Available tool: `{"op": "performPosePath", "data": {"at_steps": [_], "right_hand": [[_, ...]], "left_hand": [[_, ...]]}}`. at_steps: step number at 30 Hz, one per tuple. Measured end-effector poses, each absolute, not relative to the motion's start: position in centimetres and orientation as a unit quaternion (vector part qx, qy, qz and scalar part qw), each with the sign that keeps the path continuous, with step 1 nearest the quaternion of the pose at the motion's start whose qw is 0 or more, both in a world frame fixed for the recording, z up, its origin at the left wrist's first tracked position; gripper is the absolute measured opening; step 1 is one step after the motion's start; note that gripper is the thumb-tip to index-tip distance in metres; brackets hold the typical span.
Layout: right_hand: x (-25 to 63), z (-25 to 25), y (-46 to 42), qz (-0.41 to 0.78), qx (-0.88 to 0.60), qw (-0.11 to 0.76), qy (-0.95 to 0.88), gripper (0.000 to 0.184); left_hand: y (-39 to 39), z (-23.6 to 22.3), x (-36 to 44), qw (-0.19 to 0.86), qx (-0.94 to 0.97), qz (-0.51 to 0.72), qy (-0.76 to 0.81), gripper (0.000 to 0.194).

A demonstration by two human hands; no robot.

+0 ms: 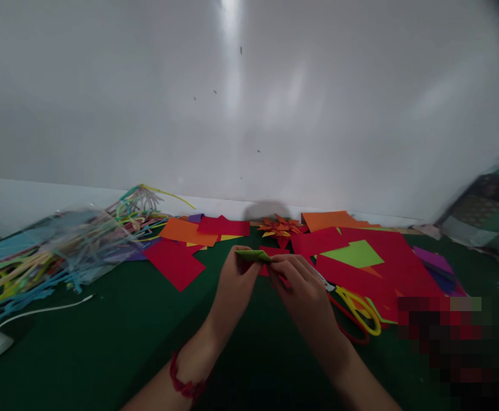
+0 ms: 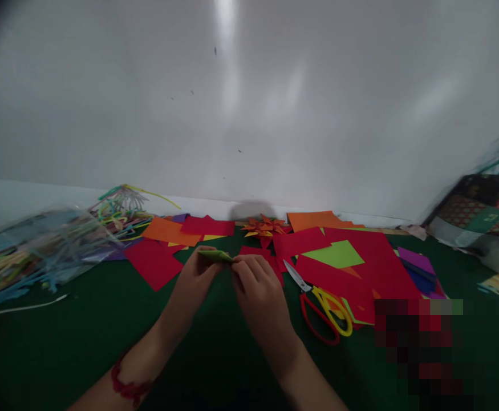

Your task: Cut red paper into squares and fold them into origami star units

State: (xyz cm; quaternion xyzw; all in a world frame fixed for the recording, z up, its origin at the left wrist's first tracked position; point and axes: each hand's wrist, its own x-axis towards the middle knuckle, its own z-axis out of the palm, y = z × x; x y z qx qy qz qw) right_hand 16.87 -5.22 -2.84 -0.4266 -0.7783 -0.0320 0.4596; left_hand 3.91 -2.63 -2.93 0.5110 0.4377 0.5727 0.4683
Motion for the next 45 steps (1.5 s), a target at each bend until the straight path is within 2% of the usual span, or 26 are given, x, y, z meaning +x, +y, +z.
{"op": "performPosePath", "data": {"at_steps": [45], "right_hand": [[16.40,-3.17,-5.31,-0.007,-0.427,0.461,-0.778,0.011]], "left_hand": [[-2.70,-2.83,3.75,0.446,0.531,0.556,0.457,0.016]]}}
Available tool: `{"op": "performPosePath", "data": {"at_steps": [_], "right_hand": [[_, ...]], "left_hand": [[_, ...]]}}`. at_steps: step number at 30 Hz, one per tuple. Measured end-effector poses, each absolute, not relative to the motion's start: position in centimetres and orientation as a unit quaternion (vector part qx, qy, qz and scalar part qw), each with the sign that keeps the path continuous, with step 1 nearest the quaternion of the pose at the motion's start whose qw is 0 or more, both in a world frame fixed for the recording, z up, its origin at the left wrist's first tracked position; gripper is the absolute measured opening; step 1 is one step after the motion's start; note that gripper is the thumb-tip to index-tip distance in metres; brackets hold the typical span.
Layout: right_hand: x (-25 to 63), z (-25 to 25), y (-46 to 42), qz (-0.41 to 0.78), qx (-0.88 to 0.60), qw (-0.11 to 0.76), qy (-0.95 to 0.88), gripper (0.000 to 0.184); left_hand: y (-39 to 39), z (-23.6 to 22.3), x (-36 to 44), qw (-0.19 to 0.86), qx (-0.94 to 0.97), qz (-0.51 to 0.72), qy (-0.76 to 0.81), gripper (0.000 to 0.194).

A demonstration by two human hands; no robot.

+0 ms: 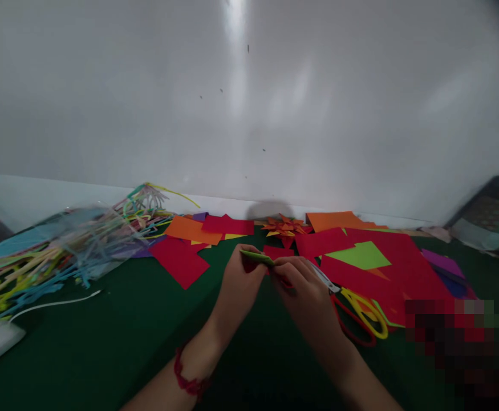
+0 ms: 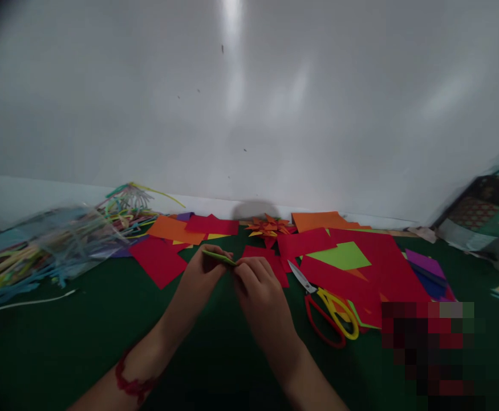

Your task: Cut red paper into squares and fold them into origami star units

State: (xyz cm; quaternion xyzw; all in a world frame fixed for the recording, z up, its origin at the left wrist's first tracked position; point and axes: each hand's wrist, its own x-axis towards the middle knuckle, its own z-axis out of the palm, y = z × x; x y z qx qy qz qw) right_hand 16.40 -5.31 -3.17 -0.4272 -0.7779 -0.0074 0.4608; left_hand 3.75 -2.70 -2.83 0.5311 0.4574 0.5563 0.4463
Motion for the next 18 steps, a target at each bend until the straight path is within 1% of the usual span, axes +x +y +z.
{"op": "performPosePath", "data": {"at_steps": [5,9,12,15,18], "right_hand": [[16.6,-3.2,-5.0,0.005,-0.439,0.467,-0.768,0.012],[16.9,-3.1,-4.7,0.019,-0.462,0.494,-0.736,0.011],[17.1,-3.0,-4.7,0.046,-0.464,0.517,-0.717,0.008],[17.2,-2.8,-4.7,0.112,-0.471,0.523,-0.702,0.006],[17.2,-2.6,-4.7,0.203,-0.484,0.519,-0.674,0.009]], "left_hand": [[-2.7,-2.8,3.7,0.443,0.542,0.549,0.455,0.017],[-2.7,-2.7,3.5,0.460,0.573,0.534,0.417,0.011],[-2.7,-2.4,3.2,0.434,0.596,0.524,0.426,0.008],[-2.6,-2.2,2.8,0.386,0.606,0.514,0.468,0.012],[-2.7,-1.9,2.5,0.358,0.620,0.503,0.484,0.019]]}}
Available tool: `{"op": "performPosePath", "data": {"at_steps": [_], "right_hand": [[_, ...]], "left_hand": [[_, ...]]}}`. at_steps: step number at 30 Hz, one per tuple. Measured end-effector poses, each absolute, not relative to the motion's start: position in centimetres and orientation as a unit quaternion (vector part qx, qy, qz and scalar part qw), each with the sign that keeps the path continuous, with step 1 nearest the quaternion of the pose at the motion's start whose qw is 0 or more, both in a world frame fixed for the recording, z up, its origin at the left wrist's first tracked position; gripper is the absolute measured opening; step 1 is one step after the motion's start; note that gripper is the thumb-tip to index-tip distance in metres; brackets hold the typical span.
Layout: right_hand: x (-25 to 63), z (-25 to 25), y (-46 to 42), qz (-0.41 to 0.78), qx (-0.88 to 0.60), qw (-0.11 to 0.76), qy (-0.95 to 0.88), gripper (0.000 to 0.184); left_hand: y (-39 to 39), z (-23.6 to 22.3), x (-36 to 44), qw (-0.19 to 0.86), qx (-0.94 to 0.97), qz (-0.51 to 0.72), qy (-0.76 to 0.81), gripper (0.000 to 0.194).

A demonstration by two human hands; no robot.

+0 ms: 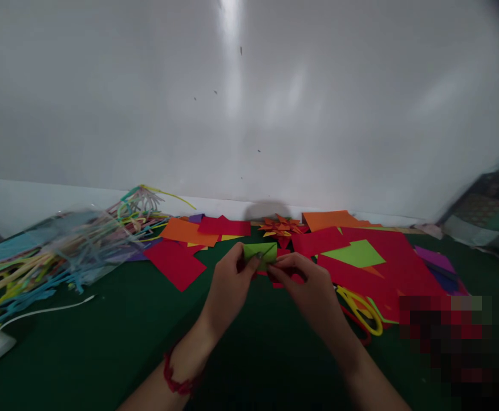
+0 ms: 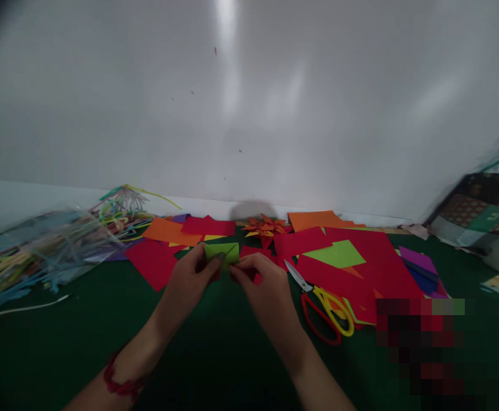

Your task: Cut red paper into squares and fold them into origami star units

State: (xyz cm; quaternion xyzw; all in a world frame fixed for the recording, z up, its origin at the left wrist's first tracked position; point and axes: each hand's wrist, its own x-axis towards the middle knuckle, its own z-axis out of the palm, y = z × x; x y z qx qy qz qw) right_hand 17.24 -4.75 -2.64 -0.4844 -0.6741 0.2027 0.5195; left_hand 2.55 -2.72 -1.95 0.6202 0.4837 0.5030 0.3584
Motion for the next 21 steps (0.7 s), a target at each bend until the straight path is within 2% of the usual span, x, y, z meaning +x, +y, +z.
{"op": "performPosePath", "data": {"at_steps": [5,12,21], "right_hand": [[17.17,-2.48,-4.81,0.288,-0.486,0.524,-0.637,0.014],[17.14,-2.38,-4.99,0.240,-0.502,0.530,-0.640,0.015],[16.71,-2.87,-4.94,0.207,-0.512,0.545,-0.630,0.011]], "left_hand": [[-2.79,-1.72,2.39,0.321,0.637,0.488,0.503,0.019],[-2.78,-1.99,2.56,0.358,0.629,0.497,0.478,0.011],[-2.86,-1.92,2.62,0.346,0.630,0.496,0.486,0.010]]}}
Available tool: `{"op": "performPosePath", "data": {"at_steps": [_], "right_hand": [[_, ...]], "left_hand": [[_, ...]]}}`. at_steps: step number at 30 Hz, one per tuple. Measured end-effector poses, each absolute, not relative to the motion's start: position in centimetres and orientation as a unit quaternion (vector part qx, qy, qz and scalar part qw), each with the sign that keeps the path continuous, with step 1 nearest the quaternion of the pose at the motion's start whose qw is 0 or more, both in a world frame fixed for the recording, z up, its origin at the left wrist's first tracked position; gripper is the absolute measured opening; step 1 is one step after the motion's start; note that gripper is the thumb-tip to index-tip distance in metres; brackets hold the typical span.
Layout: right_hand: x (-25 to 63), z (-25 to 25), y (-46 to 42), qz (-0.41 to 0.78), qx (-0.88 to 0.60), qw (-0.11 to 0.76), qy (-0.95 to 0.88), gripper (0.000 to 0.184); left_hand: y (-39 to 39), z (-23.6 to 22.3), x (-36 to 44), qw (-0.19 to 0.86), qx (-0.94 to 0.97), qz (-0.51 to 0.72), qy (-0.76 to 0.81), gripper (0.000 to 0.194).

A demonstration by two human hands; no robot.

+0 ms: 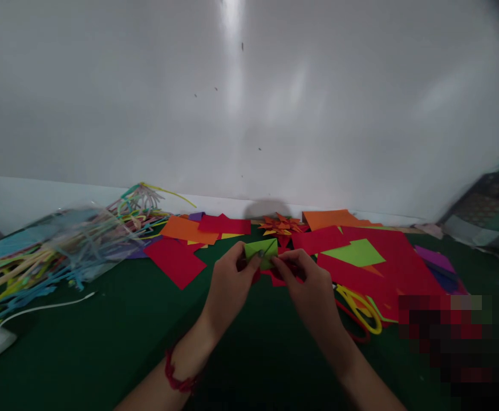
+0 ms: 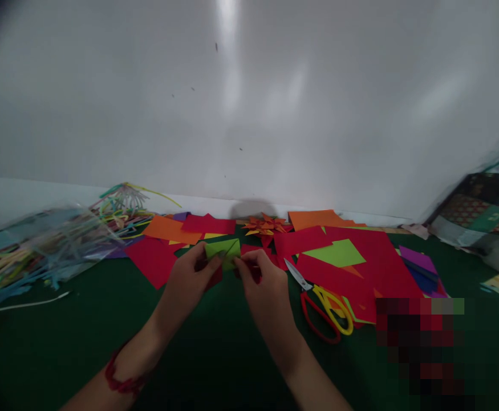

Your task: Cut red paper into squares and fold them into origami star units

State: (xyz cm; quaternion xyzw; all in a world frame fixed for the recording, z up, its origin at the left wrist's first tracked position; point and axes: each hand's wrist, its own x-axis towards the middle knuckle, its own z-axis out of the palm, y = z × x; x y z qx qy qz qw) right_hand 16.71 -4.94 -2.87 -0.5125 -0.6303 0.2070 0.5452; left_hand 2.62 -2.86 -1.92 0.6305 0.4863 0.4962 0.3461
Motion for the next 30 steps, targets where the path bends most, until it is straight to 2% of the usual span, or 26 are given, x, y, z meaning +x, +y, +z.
{"op": "performPosePath", "data": {"at_steps": [6,11,22,30], "right_hand": [[16.73,-3.12,-4.96,0.174,-0.522,0.543,-0.634,0.010],[16.67,-2.85,-5.05,0.193,-0.513,0.556,-0.625,0.007],[16.95,-2.79,-4.57,0.340,-0.484,0.573,-0.568,0.022],[17.19,-2.21,-4.54,0.377,-0.473,0.563,-0.564,0.021]], "left_hand": [[-2.89,-1.79,2.61,0.350,0.635,0.501,0.472,0.008],[-3.02,-1.40,2.41,0.349,0.645,0.510,0.450,0.010],[-3.15,-1.05,2.05,0.324,0.682,0.463,0.465,0.021],[-2.78,-1.24,2.09,0.366,0.633,0.500,0.464,0.017]]}}
